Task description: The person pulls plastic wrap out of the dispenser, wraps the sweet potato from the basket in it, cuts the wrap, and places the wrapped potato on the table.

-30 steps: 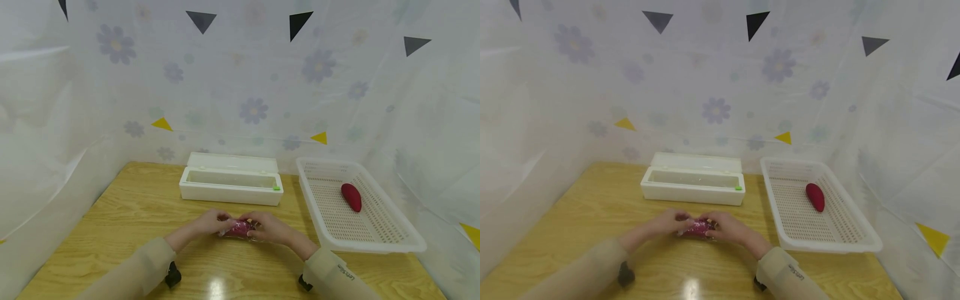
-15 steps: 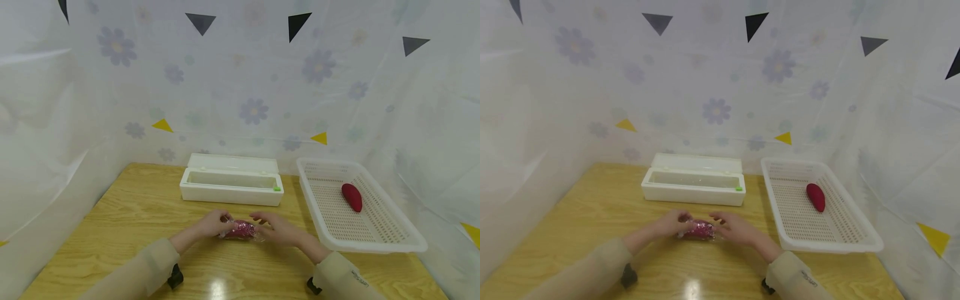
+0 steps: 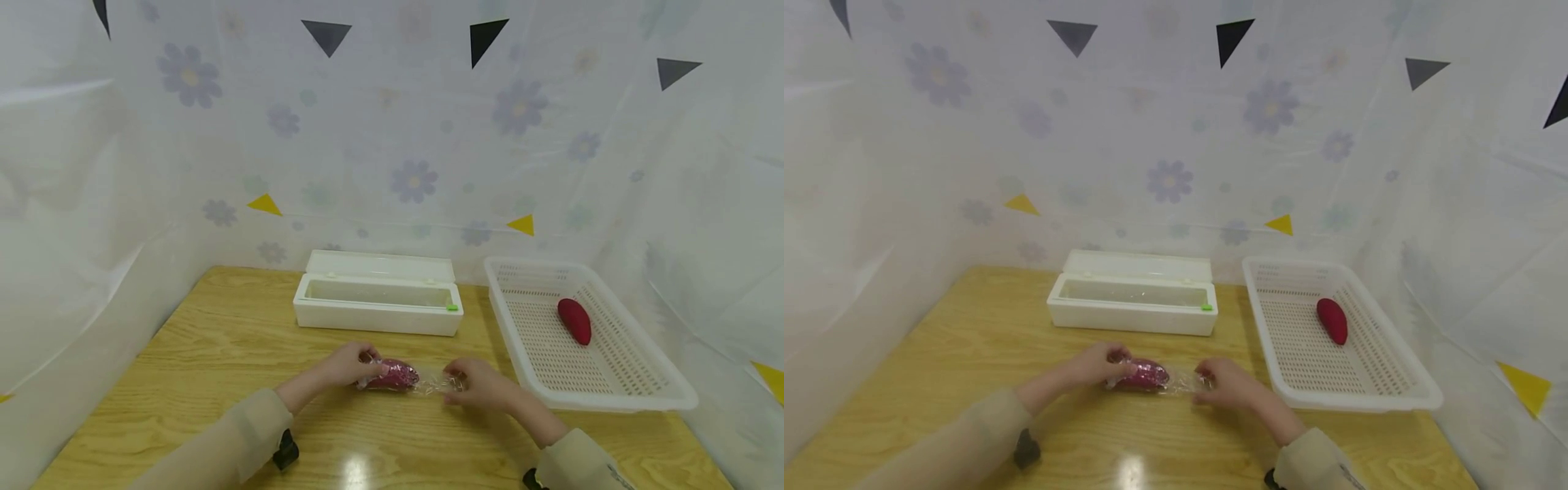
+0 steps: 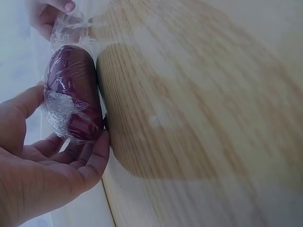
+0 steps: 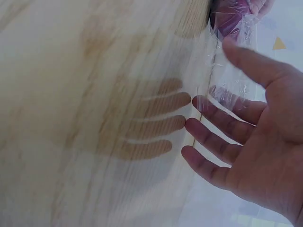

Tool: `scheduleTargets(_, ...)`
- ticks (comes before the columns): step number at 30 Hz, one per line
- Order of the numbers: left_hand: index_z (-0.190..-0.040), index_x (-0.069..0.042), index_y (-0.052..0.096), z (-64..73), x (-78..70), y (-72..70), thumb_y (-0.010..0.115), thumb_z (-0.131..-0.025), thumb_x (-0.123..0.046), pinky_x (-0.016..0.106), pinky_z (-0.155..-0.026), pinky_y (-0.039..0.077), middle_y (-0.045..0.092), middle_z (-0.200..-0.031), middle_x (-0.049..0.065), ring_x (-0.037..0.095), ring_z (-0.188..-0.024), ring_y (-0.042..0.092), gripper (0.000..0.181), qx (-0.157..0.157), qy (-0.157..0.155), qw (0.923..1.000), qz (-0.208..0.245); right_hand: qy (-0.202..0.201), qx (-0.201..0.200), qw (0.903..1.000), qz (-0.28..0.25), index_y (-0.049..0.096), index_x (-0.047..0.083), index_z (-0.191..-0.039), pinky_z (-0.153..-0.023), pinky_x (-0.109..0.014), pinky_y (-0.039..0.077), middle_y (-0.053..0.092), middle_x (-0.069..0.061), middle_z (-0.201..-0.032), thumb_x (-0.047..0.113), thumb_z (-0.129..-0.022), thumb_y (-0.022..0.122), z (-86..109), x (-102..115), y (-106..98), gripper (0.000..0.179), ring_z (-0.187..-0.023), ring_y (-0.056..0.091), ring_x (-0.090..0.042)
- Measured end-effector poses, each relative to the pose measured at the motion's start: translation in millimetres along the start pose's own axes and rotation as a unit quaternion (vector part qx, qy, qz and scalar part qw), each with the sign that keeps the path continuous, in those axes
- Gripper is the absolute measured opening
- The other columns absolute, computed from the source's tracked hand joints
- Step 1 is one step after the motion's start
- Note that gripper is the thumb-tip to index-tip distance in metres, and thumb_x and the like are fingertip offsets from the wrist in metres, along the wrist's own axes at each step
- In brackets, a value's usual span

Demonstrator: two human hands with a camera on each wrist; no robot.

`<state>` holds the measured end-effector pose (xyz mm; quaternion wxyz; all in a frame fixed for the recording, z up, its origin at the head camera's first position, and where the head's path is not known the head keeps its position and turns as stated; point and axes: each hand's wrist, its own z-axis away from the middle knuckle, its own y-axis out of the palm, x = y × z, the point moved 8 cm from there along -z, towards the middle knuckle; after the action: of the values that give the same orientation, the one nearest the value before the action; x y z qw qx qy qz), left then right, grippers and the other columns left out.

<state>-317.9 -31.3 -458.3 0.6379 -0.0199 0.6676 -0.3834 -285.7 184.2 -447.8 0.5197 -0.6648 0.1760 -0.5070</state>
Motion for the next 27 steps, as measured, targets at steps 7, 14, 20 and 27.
scheduleTargets(7, -0.103, -0.002, 0.06, -0.2, 2.0, 1.8, 0.069, -0.085, -0.033, 0.029, -0.059, 0.048, 0.06, -0.087, 0.007, 0.015, -0.067, 0.056, 0.037, 0.011, -0.004, 0.9996, 0.025, 0.009, -0.052, 0.9986, -0.003, 0.065, 0.013, -0.082, -0.055, -0.021, 0.044, 0.059, 0.007, -0.074, 0.012, -0.086, 0.067, 4.8, 1, -11, 0.004, -0.065, 0.05, -0.003)
scheduleTargets(14, -0.106, -0.001, 0.06, 0.4, 1.9, 0.5, 0.069, -0.085, -0.034, 0.03, -0.057, 0.049, 0.059, -0.086, 0.007, 0.015, -0.064, 0.056, 0.04, 0.012, -0.012, 0.9995, 0.029, 0.001, -0.101, 0.9947, -0.016, 0.064, 0.015, -0.084, -0.064, -0.022, 0.05, 0.065, 0.007, -0.081, 0.016, -0.091, 0.062, 3.8, 16, -28, 0.007, -0.075, 0.061, -0.006)
scheduleTargets(20, -0.106, -0.002, 0.061, 1.2, 0.4, -0.8, 0.069, -0.086, -0.035, 0.029, -0.058, 0.048, 0.059, -0.089, 0.007, 0.015, -0.066, 0.056, 0.04, 0.005, -0.016, 0.9997, 0.02, -0.013, -0.127, 0.9914, -0.029, 0.063, 0.016, -0.085, -0.064, -0.018, 0.051, 0.065, 0.007, -0.081, 0.017, -0.089, 0.064, -7.2, 35, -32, 0.005, -0.076, 0.062, -0.006)
scheduleTargets(27, -0.104, -0.004, 0.064, -0.8, 2.1, -1.3, 0.07, -0.085, -0.037, 0.028, -0.06, 0.045, 0.06, -0.088, 0.006, 0.015, -0.07, 0.055, 0.039, -0.007, -0.02, 0.9997, 0.012, -0.042, -0.139, 0.9883, -0.047, 0.063, 0.015, -0.084, -0.064, -0.017, 0.051, 0.065, 0.007, -0.08, 0.016, -0.089, 0.064, -26.9, 57, -26, 0.004, -0.075, 0.061, -0.005)
